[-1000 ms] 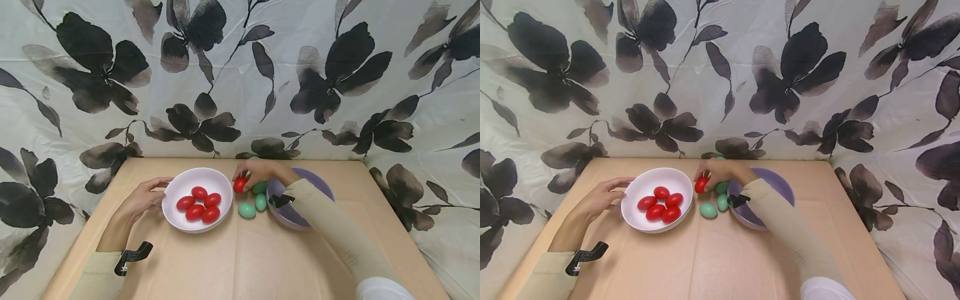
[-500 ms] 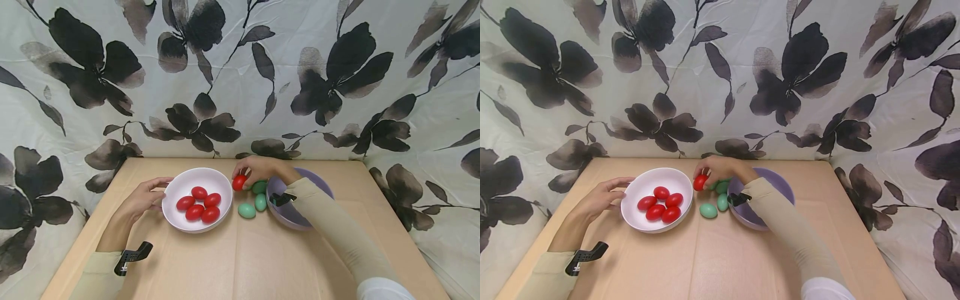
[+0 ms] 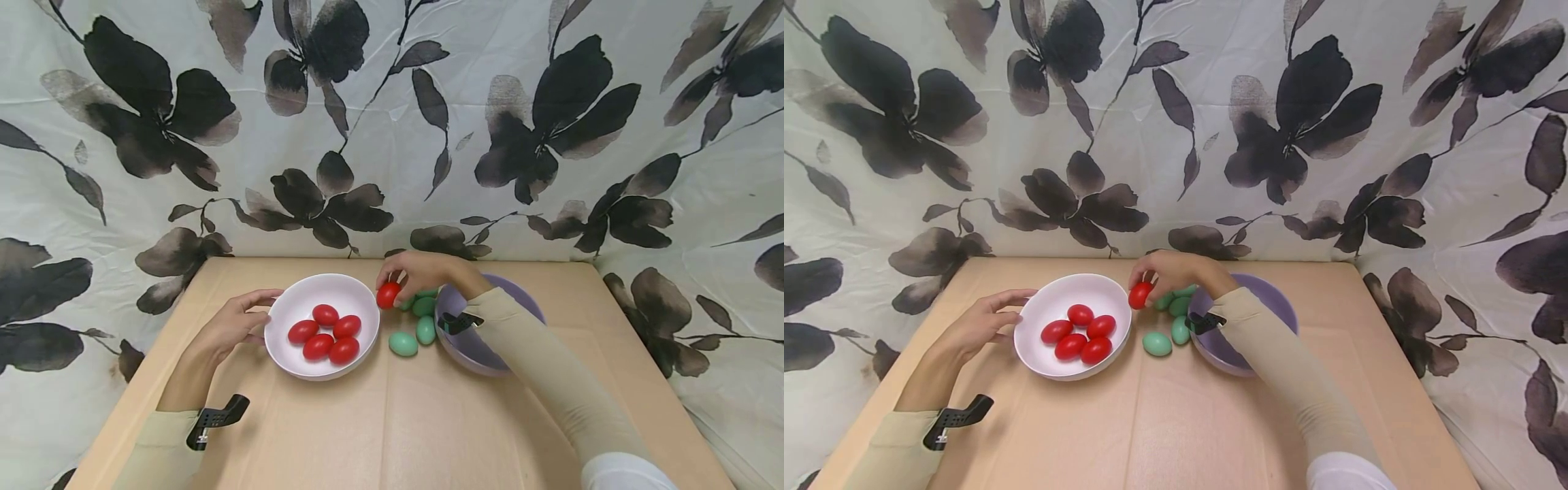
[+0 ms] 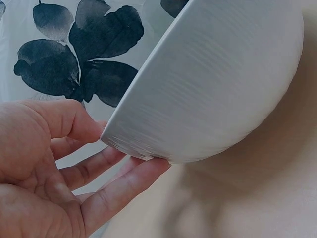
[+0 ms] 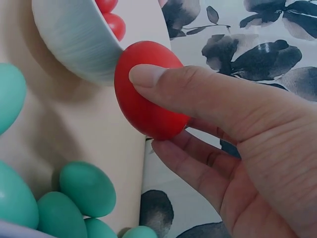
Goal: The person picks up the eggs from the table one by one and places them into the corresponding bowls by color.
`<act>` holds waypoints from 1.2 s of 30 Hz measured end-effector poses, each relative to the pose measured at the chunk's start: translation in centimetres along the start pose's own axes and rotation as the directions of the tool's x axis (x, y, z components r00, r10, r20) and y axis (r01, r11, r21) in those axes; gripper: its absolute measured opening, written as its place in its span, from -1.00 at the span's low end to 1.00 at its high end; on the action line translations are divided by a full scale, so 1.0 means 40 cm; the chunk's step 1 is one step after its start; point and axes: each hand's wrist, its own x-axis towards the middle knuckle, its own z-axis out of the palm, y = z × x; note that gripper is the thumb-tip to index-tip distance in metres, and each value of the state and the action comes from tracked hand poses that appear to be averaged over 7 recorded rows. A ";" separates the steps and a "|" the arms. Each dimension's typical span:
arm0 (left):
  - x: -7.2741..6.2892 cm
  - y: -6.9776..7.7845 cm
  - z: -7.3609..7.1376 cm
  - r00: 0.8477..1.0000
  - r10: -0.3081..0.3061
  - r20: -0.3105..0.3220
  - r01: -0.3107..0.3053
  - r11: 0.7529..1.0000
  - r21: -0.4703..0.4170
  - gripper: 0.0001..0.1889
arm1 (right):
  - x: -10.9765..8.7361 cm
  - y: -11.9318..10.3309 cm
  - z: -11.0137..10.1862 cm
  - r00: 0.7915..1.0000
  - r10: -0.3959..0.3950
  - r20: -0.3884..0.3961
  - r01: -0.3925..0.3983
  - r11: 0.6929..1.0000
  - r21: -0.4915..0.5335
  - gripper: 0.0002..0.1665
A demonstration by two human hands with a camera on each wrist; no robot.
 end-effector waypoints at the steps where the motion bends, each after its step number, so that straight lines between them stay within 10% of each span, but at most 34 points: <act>1: -0.001 0.001 0.000 1.000 0.000 0.000 0.000 1.000 0.003 -0.41 | 0.000 -0.003 0.000 1.000 -0.002 0.000 0.002 1.000 0.000 -0.56; 36: -0.005 -0.002 -0.008 1.000 0.015 0.014 -0.015 1.000 -0.001 -0.41 | 0.058 -0.113 0.015 0.997 -0.052 0.057 0.057 0.994 -0.098 -0.55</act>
